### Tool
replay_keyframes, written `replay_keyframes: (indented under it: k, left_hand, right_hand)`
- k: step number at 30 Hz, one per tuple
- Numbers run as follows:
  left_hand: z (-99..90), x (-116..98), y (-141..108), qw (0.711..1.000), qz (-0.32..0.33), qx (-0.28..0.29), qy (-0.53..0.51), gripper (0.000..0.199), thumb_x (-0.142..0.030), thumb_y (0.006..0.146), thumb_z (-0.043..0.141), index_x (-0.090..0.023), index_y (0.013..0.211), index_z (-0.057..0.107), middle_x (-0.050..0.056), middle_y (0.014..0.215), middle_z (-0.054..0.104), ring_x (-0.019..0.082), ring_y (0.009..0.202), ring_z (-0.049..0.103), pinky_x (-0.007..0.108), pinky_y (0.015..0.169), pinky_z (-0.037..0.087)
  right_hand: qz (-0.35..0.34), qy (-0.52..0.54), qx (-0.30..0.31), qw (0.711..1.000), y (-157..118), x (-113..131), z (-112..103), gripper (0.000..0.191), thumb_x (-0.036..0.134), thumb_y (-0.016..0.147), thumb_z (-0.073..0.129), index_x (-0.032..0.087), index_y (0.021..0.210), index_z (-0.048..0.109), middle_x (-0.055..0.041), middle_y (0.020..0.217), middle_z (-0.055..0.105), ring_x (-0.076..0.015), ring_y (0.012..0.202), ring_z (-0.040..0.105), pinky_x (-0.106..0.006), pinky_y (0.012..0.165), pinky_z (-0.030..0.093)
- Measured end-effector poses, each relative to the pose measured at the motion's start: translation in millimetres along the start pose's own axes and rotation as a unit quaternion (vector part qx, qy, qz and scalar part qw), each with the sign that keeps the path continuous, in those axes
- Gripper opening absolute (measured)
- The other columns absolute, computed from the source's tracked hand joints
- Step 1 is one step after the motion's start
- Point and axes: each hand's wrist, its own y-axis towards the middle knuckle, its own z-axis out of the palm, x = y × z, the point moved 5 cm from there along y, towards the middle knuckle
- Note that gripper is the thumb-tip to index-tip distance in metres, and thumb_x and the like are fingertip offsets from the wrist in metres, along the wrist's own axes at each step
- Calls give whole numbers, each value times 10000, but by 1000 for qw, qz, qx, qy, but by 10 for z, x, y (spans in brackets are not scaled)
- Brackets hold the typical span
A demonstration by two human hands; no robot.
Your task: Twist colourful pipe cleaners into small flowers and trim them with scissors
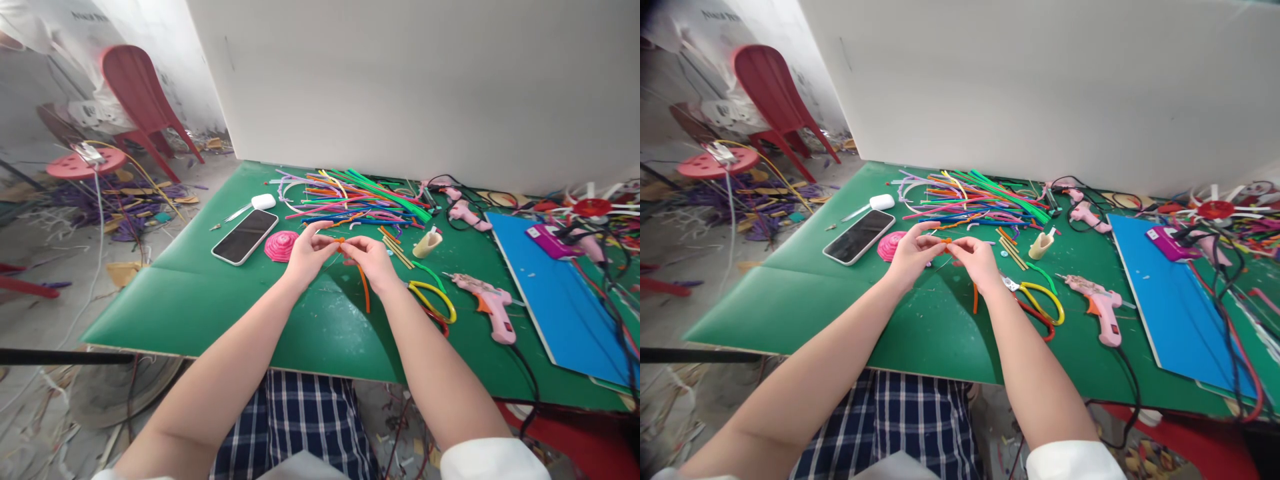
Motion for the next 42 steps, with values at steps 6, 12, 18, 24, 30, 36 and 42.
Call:
replay_keyframes:
  k: [6, 12, 18, 24, 30, 36, 42]
  left_hand:
    - [3, 2, 4, 999, 29, -5, 21, 429, -197, 674, 645, -205, 1085, 523, -7, 739, 622, 126, 707, 622, 252, 685, 506]
    - [21, -23, -35, 998, 42, -34, 28, 447, -177, 668, 629, -207, 1100, 519, -13, 727, 615, 115, 692, 609, 242, 677, 499]
    - [25, -8, -54, 998, 33, -57, 18, 301, -180, 663, 639, -182, 962, 603, 1, 738, 644, 131, 703, 628, 263, 692, 510]
    - [22, 45, -21, 998, 15, -35, 42, 217, -277, 699, 642, -172, 884, 683, 57, 922, 693, 187, 855, 640, 324, 816, 496]
    - [-4, 56, -20, 998, -20, -53, 27, 199, -332, 678, 668, -169, 791, 671, 41, 791, 693, 179, 749, 640, 311, 717, 510]
    - [-13, 79, -2, 997, -37, -45, 41, 270, -399, 665, 668, -157, 785, 666, 49, 753, 687, 186, 730, 633, 298, 668, 494]
    - [-29, 58, 7, 992, -7, -32, 122, 277, -426, 703, 622, -162, 771, 670, 43, 743, 681, 173, 716, 613, 270, 648, 464]
  right_hand:
    - [-58, -96, -16, 994, 21, 3, -2, 223, 385, 697, 613, 179, 776, 640, -36, 725, 656, -175, 663, 613, -319, 611, 526]
    - [-104, -188, -57, 975, -41, 79, 46, 172, 343, 738, 549, 186, 761, 615, -31, 711, 642, -169, 647, 593, -308, 644, 498]
    - [-175, -253, -96, 947, -110, 148, 98, 140, 296, 774, 487, 206, 778, 595, -39, 772, 635, -176, 724, 588, -299, 699, 482]
    - [-147, -215, -77, 962, -88, 155, 68, 136, 298, 774, 492, 202, 803, 583, -30, 774, 642, -165, 710, 600, -279, 659, 483]
    - [-102, -106, -39, 988, -31, 51, 59, 193, 348, 750, 549, 191, 853, 595, -38, 799, 650, -175, 744, 619, -302, 691, 504]
    - [-78, -62, -45, 994, 22, -43, 19, 218, 382, 727, 590, 182, 807, 622, -34, 748, 646, -170, 684, 619, -330, 690, 527]
    - [-47, -11, -40, 998, 28, -52, 35, 197, 362, 703, 610, 179, 776, 610, -18, 735, 626, -157, 693, 601, -306, 651, 536]
